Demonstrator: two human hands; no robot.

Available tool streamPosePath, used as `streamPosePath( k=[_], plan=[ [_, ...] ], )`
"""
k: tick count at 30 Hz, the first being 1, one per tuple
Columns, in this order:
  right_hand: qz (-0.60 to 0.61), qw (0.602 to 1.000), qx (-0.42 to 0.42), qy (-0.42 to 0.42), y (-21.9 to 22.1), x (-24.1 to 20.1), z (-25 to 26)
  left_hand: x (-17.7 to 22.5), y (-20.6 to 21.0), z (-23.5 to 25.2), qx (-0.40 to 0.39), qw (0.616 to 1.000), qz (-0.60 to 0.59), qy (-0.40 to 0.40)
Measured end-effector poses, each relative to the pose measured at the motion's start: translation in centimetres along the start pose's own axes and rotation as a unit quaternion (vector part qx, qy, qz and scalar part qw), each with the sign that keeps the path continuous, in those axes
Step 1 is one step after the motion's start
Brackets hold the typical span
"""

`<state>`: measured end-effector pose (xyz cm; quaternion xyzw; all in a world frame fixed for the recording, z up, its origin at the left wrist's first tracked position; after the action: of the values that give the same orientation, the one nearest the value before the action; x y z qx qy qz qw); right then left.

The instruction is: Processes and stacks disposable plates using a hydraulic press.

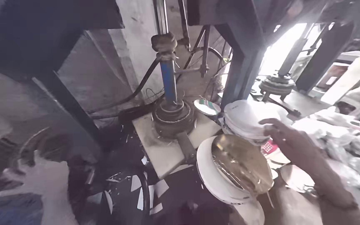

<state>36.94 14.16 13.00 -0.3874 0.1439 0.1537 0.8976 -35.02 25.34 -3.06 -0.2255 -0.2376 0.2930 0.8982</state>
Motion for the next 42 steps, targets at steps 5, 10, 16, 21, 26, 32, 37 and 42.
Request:
streamPosePath(
  k=[5, 10, 16, 21, 26, 32, 37, 42],
  plan=[
    [0.081, 0.950, -0.244, -0.179, 7.8, -7.7, 3.9, 2.2, -6.3, 0.4, -0.102, 0.993, -0.046, -0.019],
    [-0.138, 0.916, -0.323, -0.192, 14.4, -14.6, 6.1, 3.0, -6.3, 0.4, -0.104, 0.994, -0.015, -0.038],
    [-0.173, 0.906, -0.258, -0.288, 20.9, -16.2, 6.2, 3.1, -6.6, 0.4, -0.132, 0.991, -0.011, -0.033],
    [-0.052, 0.934, -0.093, -0.340, 18.0, -17.2, 5.8, 2.6, -9.1, 0.5, -0.089, 0.988, -0.104, -0.070],
    [0.041, 0.906, -0.074, -0.415, 14.0, -17.7, -0.7, -0.1, -18.8, -6.2, 0.081, 0.969, -0.209, -0.099],
    [0.082, 0.835, -0.403, -0.364, 15.2, -19.7, -7.7, 7.9, -25.5, -13.4, 0.064, 0.915, -0.398, -0.022],
    [0.073, 0.964, -0.196, -0.164, 5.7, -13.7, -3.5, 13.2, -26.2, -14.5, -0.046, 0.881, -0.470, 0.037],
    [-0.179, 0.965, -0.156, 0.115, 1.5, 2.0, -3.8, 20.2, -28.2, -17.2, -0.136, 0.825, -0.539, 0.099]
  ],
)
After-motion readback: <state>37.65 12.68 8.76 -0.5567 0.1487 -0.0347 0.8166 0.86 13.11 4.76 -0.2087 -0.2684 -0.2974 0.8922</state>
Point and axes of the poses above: each hand's wrist, its own z-axis towards the middle knuckle, its own y-axis out of the palm, x = y × z, the point moved 4 cm from there along z, towards the middle knuckle, and after that the axes turned 14 degrees about x, right-handed, at the moved point
